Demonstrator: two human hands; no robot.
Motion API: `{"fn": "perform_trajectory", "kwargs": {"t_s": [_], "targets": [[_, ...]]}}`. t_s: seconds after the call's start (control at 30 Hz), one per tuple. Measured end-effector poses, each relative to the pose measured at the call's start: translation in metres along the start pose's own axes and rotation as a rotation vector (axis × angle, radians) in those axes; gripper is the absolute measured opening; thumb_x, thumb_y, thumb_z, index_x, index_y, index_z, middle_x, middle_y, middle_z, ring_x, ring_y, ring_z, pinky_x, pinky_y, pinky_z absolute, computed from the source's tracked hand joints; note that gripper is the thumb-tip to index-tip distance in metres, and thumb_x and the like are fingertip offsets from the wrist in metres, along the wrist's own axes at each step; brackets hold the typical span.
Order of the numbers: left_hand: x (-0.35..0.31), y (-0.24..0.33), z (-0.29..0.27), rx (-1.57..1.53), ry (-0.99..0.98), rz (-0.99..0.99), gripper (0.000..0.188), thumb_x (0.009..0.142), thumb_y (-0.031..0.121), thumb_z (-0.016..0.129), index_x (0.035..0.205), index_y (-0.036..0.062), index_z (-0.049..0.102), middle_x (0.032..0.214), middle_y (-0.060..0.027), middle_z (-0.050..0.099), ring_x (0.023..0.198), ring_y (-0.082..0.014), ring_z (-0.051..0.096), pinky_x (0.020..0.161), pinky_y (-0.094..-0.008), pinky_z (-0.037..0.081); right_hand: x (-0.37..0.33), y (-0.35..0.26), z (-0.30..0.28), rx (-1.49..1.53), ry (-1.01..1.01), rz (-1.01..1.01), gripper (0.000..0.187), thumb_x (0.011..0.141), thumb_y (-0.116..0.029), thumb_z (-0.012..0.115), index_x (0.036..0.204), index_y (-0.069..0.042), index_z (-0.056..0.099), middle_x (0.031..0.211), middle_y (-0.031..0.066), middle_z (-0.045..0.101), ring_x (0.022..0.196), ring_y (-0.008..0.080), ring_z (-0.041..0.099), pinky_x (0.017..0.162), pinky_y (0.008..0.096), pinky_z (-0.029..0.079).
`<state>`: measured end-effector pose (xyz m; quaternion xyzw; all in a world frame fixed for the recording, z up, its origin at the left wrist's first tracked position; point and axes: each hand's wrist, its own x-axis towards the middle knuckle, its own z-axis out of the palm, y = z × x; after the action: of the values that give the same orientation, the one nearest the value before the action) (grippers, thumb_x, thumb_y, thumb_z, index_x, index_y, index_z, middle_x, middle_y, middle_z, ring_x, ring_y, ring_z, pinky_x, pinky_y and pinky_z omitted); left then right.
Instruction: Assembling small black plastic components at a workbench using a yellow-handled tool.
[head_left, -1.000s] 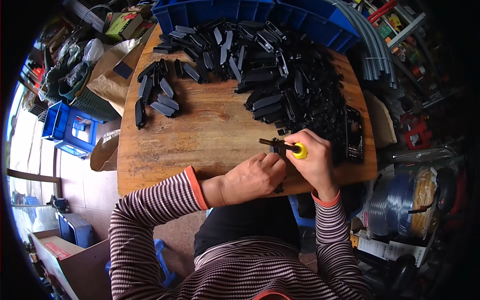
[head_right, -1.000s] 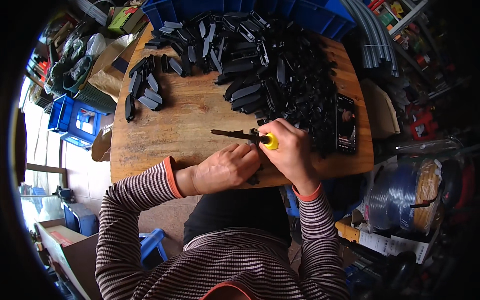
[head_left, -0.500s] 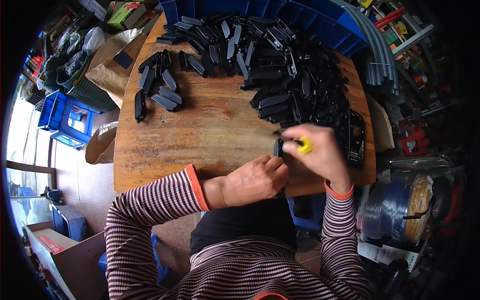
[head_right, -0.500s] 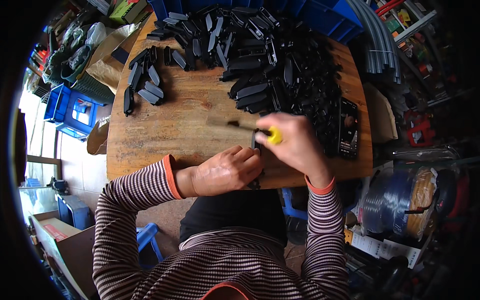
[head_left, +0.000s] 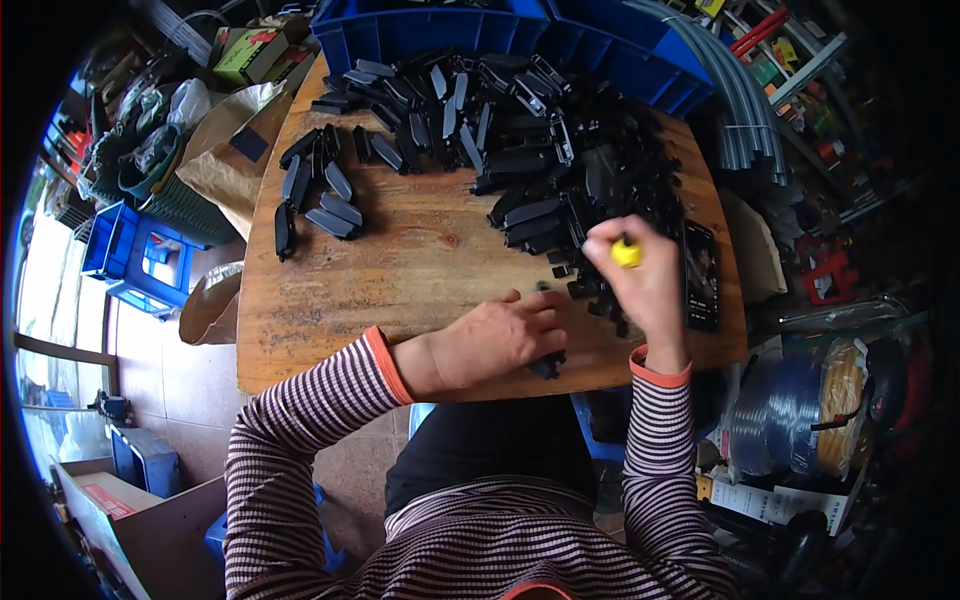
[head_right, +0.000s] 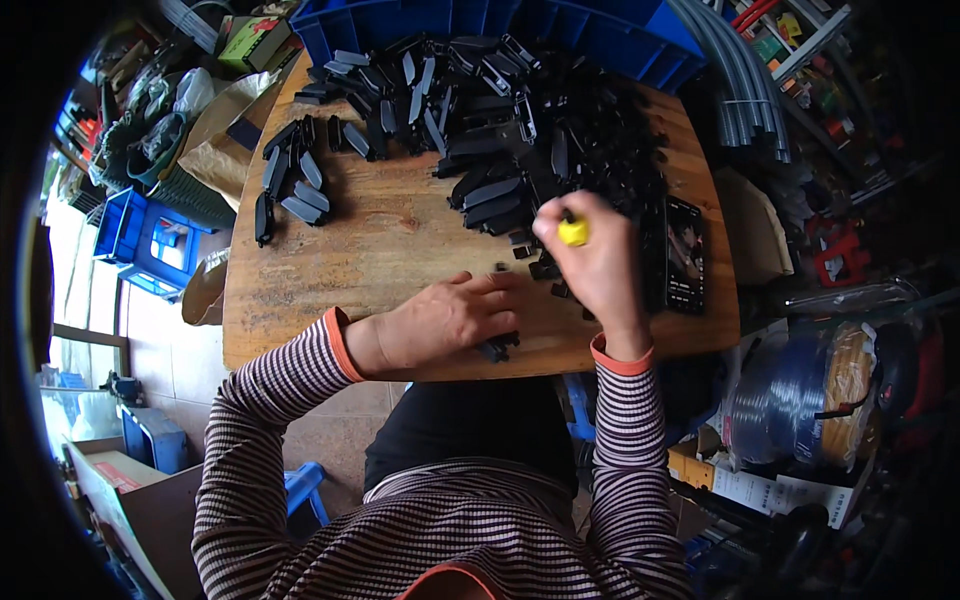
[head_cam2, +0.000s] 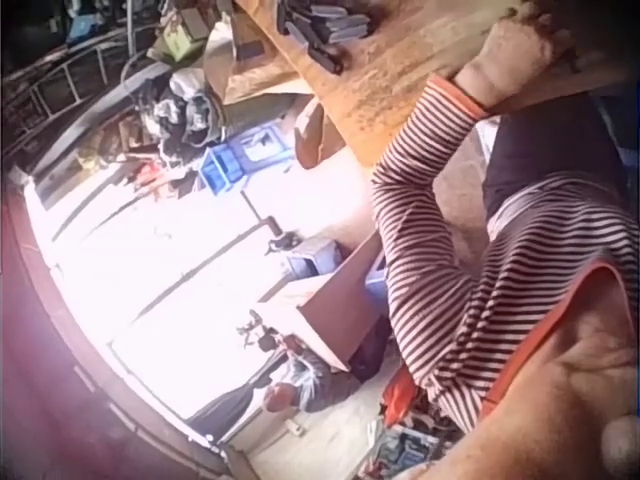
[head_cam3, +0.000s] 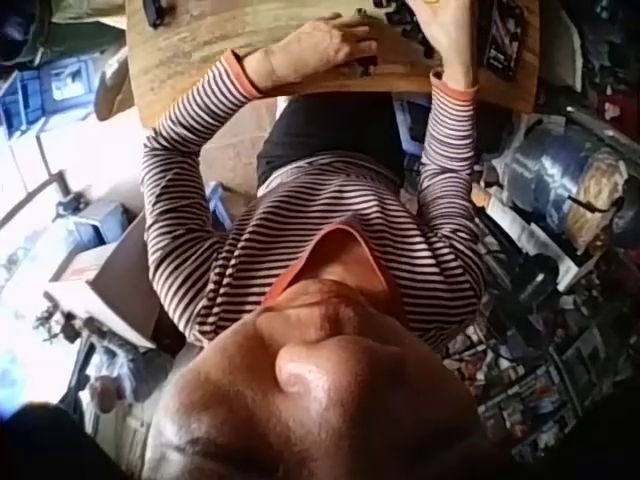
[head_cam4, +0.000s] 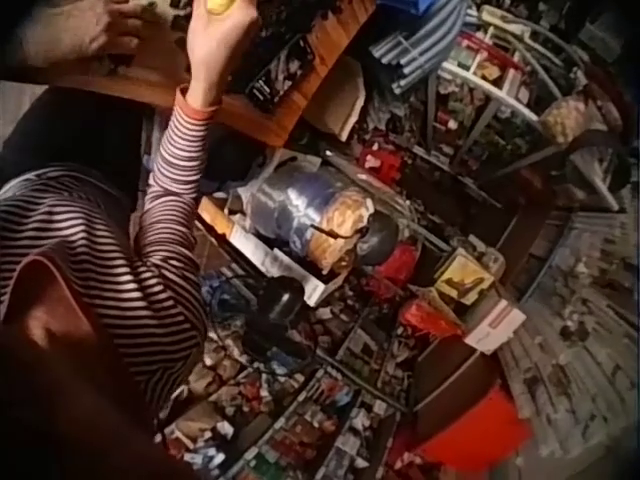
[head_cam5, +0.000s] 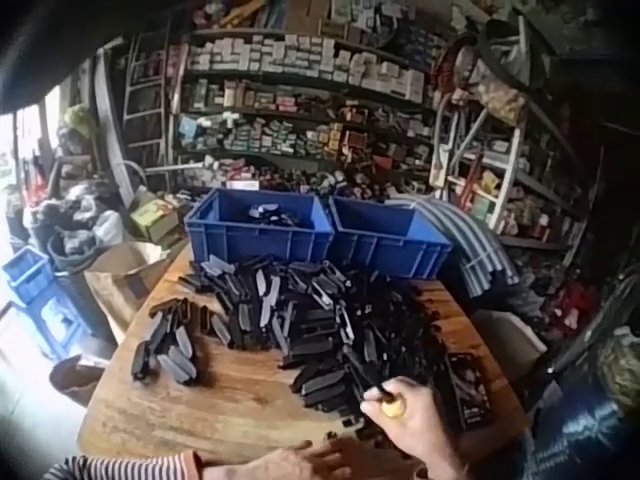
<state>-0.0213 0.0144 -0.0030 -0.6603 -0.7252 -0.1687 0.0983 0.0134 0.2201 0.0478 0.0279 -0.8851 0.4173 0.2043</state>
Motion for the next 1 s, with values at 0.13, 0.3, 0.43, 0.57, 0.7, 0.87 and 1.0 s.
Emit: {"fn": "perform_trajectory", "kwargs": {"t_s": [0.13,0.3,0.43,0.57,0.7,0.87,1.0], "targets": [[-0.015,-0.024,-0.023,-0.172,0.039,-0.195,0.036,0.076,0.011,0.070,0.111,0.0082,0.063,0.107,-0.0077,0.064,0.092,-0.0246,0.062,0.078,-0.0308,0.052,-0.009,0.024,0.019,-0.236,-0.113,-0.144,0.005,0.078,0.002,0.065,0.081,0.001,0.061,0.083,0.0129,0.063,0.077,0.0303,0.064,0.067,0.0365,0.051],[-0.060,-0.072,-0.065,-0.985,0.439,-1.021,0.036,0.081,0.002,0.070,0.116,0.0053,0.061,0.097,-0.0092,0.068,0.080,-0.0210,0.068,0.070,-0.0297,0.055,-0.007,0.022,0.025,-0.275,-0.237,-0.167,0.017,0.069,0.007,0.061,0.084,0.001,0.064,0.086,0.0156,0.062,0.087,0.0347,0.061,0.074,0.0402,0.050],[-0.047,-0.146,-0.102,-1.023,0.814,-0.914,0.022,0.086,0.016,0.068,0.106,0.0073,0.064,0.089,-0.0026,0.065,0.072,-0.0099,0.062,0.056,-0.0200,0.044,-0.012,0.024,0.022,-0.283,-0.289,-0.207,0.020,0.067,0.007,0.064,0.087,0.001,0.065,0.088,0.0150,0.062,0.089,0.0339,0.061,0.076,0.0402,0.050],[0.036,-0.268,-0.185,-0.944,0.760,-0.857,0.027,0.088,0.035,0.070,0.101,0.0113,0.067,0.085,-0.0032,0.067,0.071,-0.0122,0.065,0.057,-0.0221,0.048,-0.011,0.019,0.024,-0.273,-0.314,-0.213,0.019,0.069,0.005,0.066,0.088,0.000,0.065,0.088,0.0149,0.062,0.090,0.0332,0.061,0.076,0.0393,0.051],[0.037,-0.324,-0.239,-0.107,1.030,-0.714,0.032,0.086,0.029,0.071,0.112,0.0111,0.066,0.099,-0.0077,0.069,0.089,-0.0229,0.067,0.071,-0.0332,0.054,-0.011,0.002,0.034,-0.261,-0.398,-0.245,0.019,0.070,0.004,0.067,0.088,0.000,0.065,0.089,0.0153,0.062,0.090,0.0328,0.061,0.076,0.0390,0.051],[-0.003,-0.194,-0.156,0.184,0.096,-0.322,0.042,0.083,0.017,0.070,0.125,0.0151,0.063,0.120,-0.0104,0.064,0.096,-0.0248,0.067,0.083,-0.0364,0.055,-0.004,0.030,0.014,-0.317,-0.384,-0.195,0.017,0.072,0.002,0.070,0.087,0.000,0.063,0.089,0.0156,0.062,0.086,0.0340,0.061,0.074,0.0393,0.051],[-0.092,-0.101,-0.105,0.144,-0.248,-0.678,0.050,0.077,-0.001,0.059,0.124,0.0164,0.063,0.121,-0.0100,0.062,0.107,-0.0262,0.058,0.091,-0.0374,0.051,-0.002,0.026,0.021,-0.240,-0.407,-0.233,0.018,0.073,0.000,0.071,0.087,0.001,0.061,0.088,0.0158,0.062,0.082,0.0353,0.062,0.072,0.0396,0.050]]}}
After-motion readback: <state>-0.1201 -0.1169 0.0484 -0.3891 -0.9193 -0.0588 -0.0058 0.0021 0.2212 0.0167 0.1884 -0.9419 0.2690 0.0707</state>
